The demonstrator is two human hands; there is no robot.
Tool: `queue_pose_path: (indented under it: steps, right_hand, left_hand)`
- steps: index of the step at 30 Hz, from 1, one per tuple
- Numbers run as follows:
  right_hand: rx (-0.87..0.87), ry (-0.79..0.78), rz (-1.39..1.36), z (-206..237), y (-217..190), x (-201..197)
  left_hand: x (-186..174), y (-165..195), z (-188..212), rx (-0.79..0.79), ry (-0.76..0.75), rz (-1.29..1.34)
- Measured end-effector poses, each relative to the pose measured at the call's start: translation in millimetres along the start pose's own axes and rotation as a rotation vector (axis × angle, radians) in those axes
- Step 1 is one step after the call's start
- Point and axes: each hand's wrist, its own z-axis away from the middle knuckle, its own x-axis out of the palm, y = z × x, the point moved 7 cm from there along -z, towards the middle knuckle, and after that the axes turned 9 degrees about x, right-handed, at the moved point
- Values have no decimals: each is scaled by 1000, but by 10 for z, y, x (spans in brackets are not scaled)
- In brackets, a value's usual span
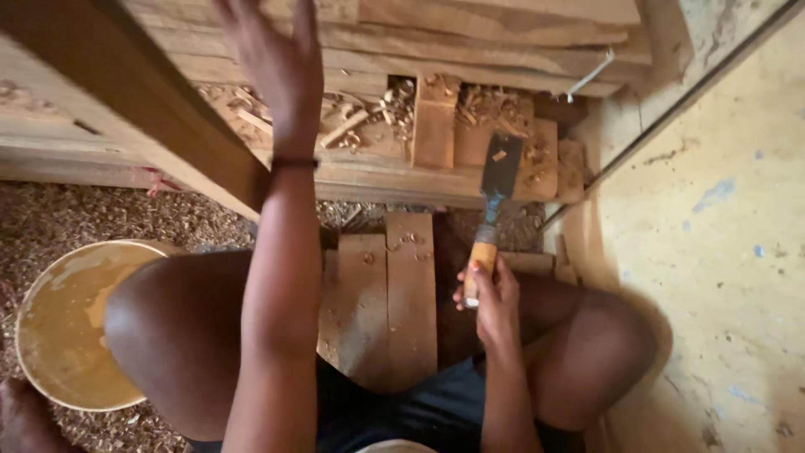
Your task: The person uses a chisel and a wooden block to carve and shape a piece of wood while sitting on a floor covered in wood shavings.
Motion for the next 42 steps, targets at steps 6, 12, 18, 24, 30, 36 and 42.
queue_pose_path:
  steps: [6,12,18,24,30,36,42]
  right_hand:
    - [64,-239,-199,107,-14,201]
    - [184,-368,-459,111,-49,174]
    - [63,-231,-260,48,-15,96]
    - [46,-143,-160,-13,29,55]
    - [17,-143,-100,-27,43,86]
    - [13,-149,-77,-31,14,83]
    - [-5,-140,-52,-6,23,65]
  left_hand:
    - [-767,316,1017,-275,-165,61]
    - [-795,466,1248,-338,-229,182]
    - [-712,400,1208,-192,-511,-179]
    - [-711,368,1274,-243,-474,-168]
    - [-696,385,1530,-264,-404,-8]
    - [-549,933,1600,-224,-520,319]
    - [-621,800,1193,-188,-448,126]
